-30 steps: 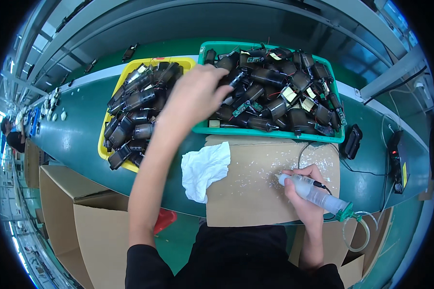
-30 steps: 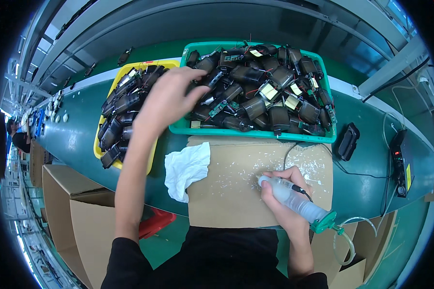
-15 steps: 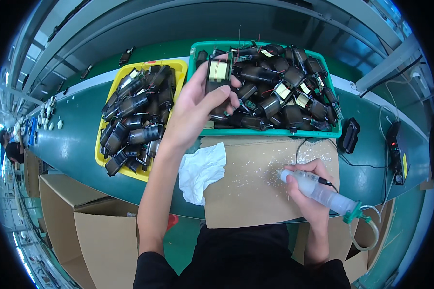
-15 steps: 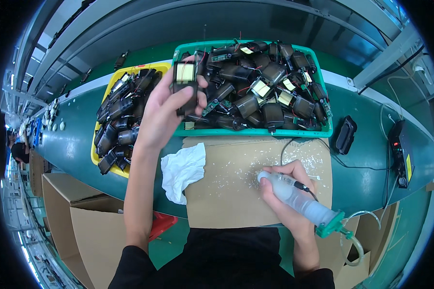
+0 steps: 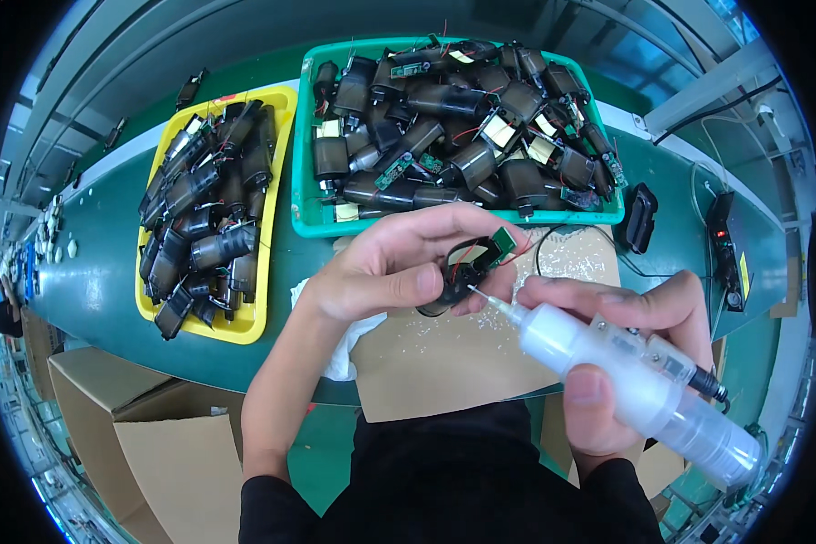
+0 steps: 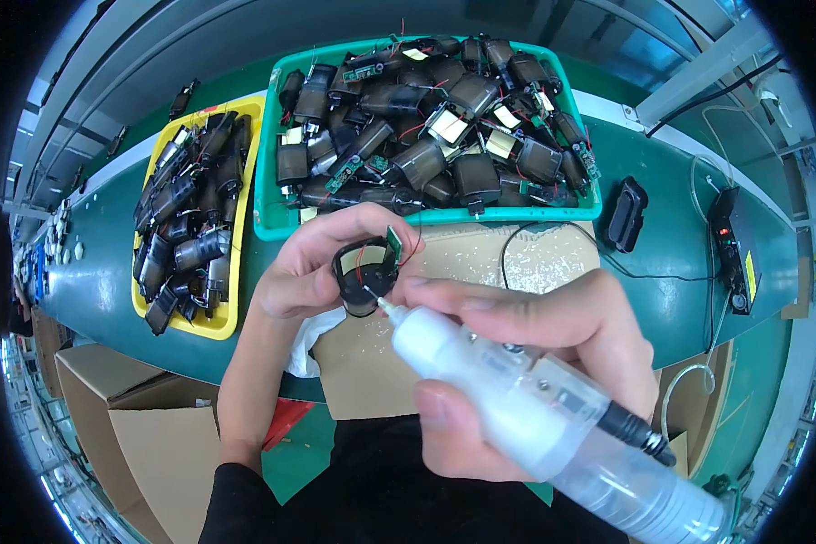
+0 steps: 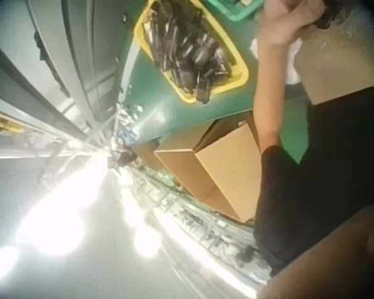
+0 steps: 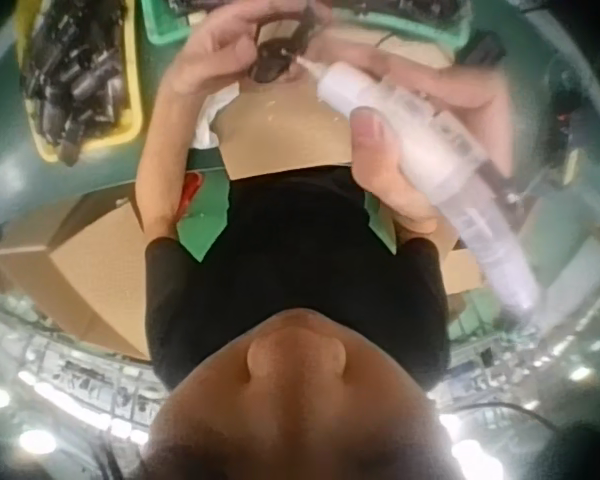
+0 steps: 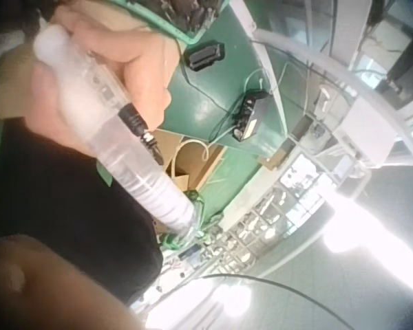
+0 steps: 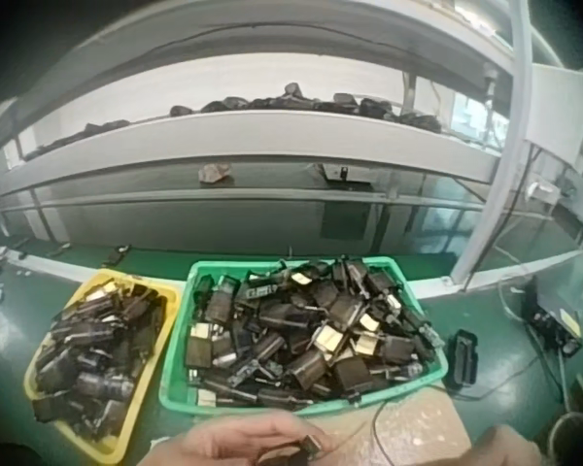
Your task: The person repeatedly picks up small black electronic components from a green tray, applies a clear liquid from a syringe-like dispenser into the open end of each component, and places the treated items into a yellow tray. The person performs this one-at-a-time process continuously throughout the clip.
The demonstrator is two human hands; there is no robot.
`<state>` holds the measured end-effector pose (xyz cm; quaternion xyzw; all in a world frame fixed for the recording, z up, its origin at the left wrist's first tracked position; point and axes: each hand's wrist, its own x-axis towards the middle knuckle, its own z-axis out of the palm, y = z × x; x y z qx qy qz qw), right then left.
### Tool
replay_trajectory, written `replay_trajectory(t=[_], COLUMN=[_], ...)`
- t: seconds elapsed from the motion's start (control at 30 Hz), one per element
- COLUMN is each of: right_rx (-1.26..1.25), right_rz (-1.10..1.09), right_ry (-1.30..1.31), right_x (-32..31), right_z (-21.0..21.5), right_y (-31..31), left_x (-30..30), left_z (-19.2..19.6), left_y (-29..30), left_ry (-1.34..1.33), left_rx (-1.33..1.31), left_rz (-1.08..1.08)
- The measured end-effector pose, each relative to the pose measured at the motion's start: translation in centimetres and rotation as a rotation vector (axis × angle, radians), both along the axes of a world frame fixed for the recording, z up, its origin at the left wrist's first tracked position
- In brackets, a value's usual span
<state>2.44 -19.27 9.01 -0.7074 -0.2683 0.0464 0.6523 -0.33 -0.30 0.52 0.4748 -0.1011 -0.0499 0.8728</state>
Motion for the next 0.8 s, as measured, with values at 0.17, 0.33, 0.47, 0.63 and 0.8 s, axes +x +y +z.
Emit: replay_trajectory(t=[0.17,0.33,0.47,0.63,0.8], right_rx=[-0.059,-0.179,-0.258,-0.291,-0.317], right_rz=[0.245,0.379,0.386,0.358,0.366], right_ry=[-0.086,-0.138,-0.18,-0.182,-0.197], right_x=[0.8,1.2,1.2,0.8,0.8], right_z=[-0.9,-0.1,0.3,0.2,0.4], right_y=[-1.0,-1.2,-1.1,-1.0,-0.9], left_x=[-0.2,-0.1,0.0,0.1,-0.2], left_z=[-0.1,0.0,0.0,0.2,-0.2], left_y=[0.3,0.3,0.3,0.3,0.3], left_ry=[0.008,0.019,0.007,0.011,-0.011], left_rx=[-0.078,-0.109,-0.094,-0.049,-0.035], left_rz=[-0.058,-0.106,-0.139,-0.14,-0.13])
